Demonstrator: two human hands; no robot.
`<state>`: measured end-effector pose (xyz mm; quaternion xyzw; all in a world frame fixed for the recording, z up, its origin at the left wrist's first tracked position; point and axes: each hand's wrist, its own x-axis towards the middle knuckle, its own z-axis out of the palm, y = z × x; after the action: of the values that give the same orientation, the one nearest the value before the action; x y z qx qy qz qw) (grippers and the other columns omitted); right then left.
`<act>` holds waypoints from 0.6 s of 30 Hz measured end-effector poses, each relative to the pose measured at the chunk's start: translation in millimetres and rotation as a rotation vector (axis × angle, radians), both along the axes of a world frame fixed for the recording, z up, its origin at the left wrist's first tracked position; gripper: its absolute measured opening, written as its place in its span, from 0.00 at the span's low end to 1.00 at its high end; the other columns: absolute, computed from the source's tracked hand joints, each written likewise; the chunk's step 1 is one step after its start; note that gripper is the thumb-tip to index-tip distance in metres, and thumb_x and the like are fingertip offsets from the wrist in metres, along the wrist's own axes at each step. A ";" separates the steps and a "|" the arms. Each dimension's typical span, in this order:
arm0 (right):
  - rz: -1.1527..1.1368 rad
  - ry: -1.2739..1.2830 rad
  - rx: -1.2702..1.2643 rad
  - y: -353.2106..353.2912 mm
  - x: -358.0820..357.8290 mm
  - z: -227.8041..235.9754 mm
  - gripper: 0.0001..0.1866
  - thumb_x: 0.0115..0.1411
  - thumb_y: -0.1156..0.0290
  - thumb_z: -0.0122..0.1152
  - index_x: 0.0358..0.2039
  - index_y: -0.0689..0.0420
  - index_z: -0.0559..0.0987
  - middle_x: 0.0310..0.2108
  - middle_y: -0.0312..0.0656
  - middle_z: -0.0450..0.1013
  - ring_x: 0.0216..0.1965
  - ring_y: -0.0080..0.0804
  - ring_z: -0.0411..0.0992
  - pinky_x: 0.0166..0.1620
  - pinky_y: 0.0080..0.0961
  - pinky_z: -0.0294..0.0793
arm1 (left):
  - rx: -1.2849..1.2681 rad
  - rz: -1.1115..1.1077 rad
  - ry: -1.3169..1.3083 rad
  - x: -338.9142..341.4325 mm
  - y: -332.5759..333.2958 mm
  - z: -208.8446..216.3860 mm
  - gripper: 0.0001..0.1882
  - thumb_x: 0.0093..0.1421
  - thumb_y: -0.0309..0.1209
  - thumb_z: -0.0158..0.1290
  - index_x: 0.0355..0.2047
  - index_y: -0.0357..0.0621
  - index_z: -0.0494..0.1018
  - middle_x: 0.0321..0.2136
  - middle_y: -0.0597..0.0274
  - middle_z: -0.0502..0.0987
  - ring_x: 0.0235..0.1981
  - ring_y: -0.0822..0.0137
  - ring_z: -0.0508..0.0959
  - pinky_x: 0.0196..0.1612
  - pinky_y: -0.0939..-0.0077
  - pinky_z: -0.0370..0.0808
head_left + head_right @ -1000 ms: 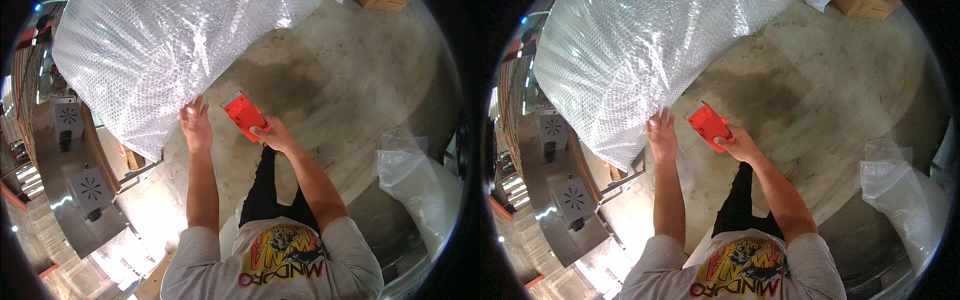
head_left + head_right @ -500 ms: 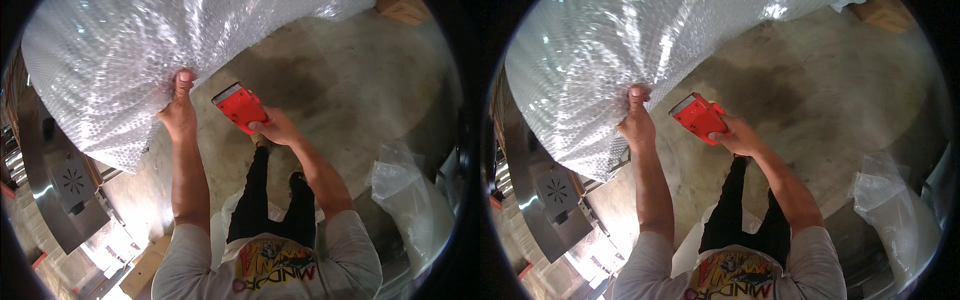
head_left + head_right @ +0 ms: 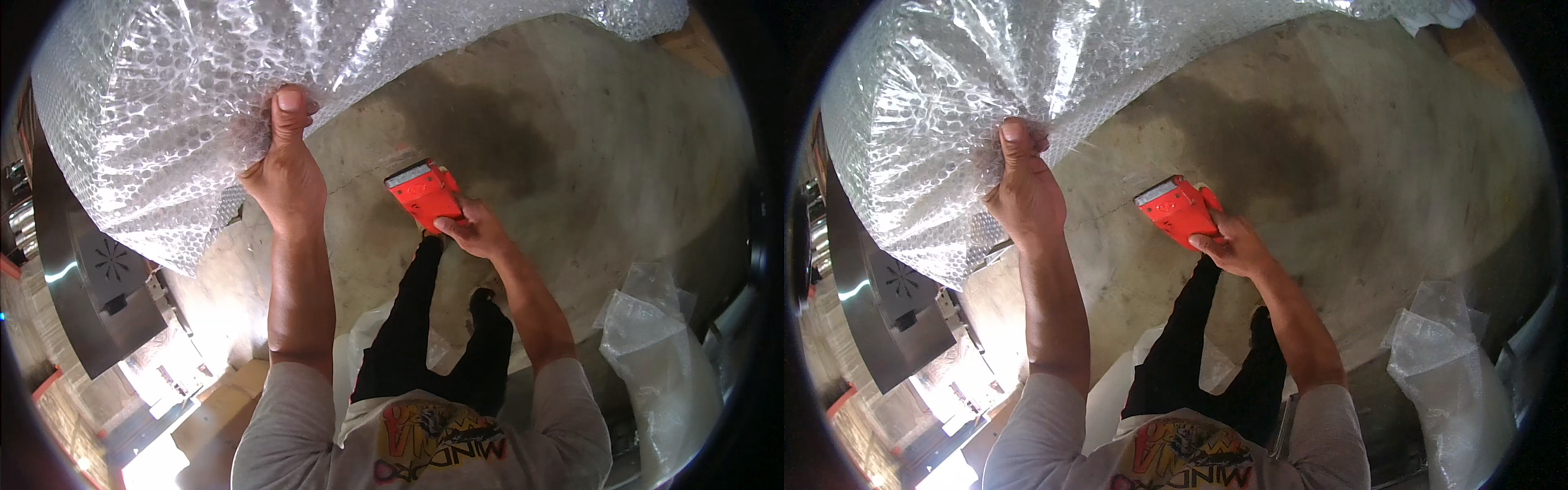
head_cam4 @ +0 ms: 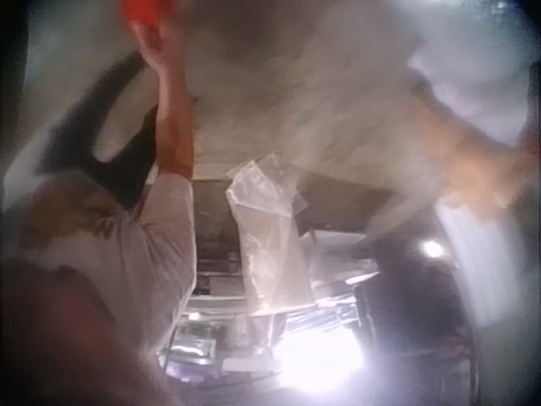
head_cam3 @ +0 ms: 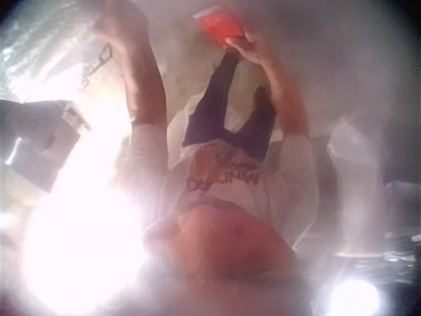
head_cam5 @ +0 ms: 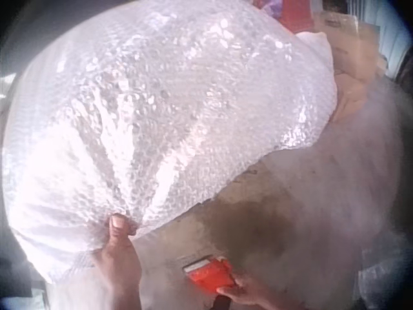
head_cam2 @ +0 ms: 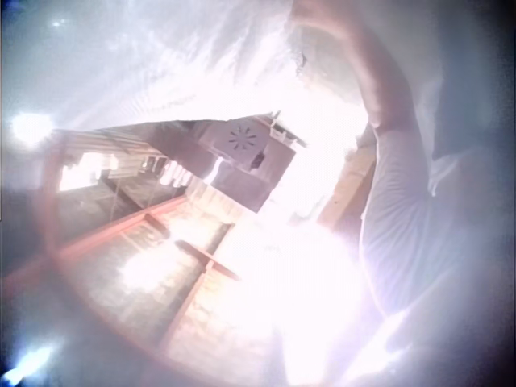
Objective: The person wraps a large rectangular object with bubble wrap, smoothing the material over the surface and folding the edges. They then use a red handheld tape dispenser to secure the bubble wrap in place.
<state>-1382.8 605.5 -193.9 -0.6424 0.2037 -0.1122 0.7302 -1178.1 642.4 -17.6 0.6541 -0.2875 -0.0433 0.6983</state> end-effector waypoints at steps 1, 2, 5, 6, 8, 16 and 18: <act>-0.034 0.081 0.117 2.4 -1.3 -2.0 0.22 0.59 0.55 0.62 0.44 0.61 0.75 0.34 0.39 0.76 0.39 0.25 0.72 0.46 0.27 0.71 | -0.030 -0.013 0.015 -0.9 0.0 -0.8 0.08 0.61 0.30 0.57 0.37 0.39 0.74 0.31 0.63 0.75 0.30 0.71 0.72 0.34 0.74 0.68; -0.063 0.027 0.113 0.8 0.3 -5.6 0.22 0.59 0.55 0.62 0.45 0.61 0.75 0.35 0.39 0.76 0.39 0.24 0.71 0.46 0.26 0.71 | -0.017 -0.001 0.021 -0.8 -0.2 -1.8 0.08 0.61 0.30 0.57 0.37 0.39 0.74 0.31 0.63 0.75 0.30 0.71 0.73 0.35 0.74 0.68; -0.090 0.066 0.167 -8.9 11.6 -16.3 0.23 0.59 0.55 0.62 0.45 0.61 0.76 0.37 0.37 0.76 0.40 0.22 0.70 0.47 0.25 0.70 | 0.022 0.047 0.042 -1.7 -0.5 -3.8 0.08 0.61 0.30 0.57 0.37 0.38 0.74 0.31 0.62 0.76 0.31 0.71 0.73 0.35 0.75 0.69; -0.099 0.053 0.209 -9.9 16.2 -18.6 0.23 0.59 0.55 0.62 0.45 0.60 0.76 0.37 0.37 0.76 0.40 0.22 0.70 0.47 0.25 0.69 | 0.037 0.049 0.047 -3.1 0.2 -3.7 0.08 0.61 0.30 0.57 0.36 0.38 0.74 0.31 0.62 0.76 0.31 0.71 0.73 0.35 0.74 0.69; -0.110 0.053 0.194 -11.0 22.7 -20.4 0.23 0.59 0.54 0.62 0.45 0.61 0.75 0.37 0.39 0.77 0.39 0.23 0.71 0.46 0.26 0.70 | 0.156 0.093 0.014 -6.8 0.8 -3.0 0.08 0.61 0.29 0.56 0.36 0.37 0.74 0.30 0.61 0.76 0.31 0.71 0.74 0.35 0.75 0.71; -0.121 0.285 0.124 -0.2 30.0 5.1 0.23 0.60 0.53 0.59 0.43 0.62 0.76 0.35 0.45 0.78 0.37 0.30 0.75 0.43 0.30 0.72 | 0.006 0.054 0.125 -19.8 -0.6 -7.9 0.08 0.60 0.29 0.58 0.35 0.37 0.75 0.31 0.62 0.78 0.31 0.72 0.76 0.35 0.76 0.73; -0.133 0.295 0.133 -4.4 31.6 10.2 0.22 0.60 0.54 0.59 0.42 0.62 0.76 0.35 0.45 0.78 0.37 0.30 0.75 0.43 0.30 0.72 | 0.017 0.062 0.154 -17.9 1.0 -8.9 0.07 0.59 0.28 0.58 0.34 0.37 0.75 0.31 0.62 0.78 0.31 0.73 0.75 0.35 0.76 0.73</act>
<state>-1351.2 601.1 -183.8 -0.5874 0.3579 -0.0511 0.7241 -1196.0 643.4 -26.5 0.6635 -0.2124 -0.0743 0.7135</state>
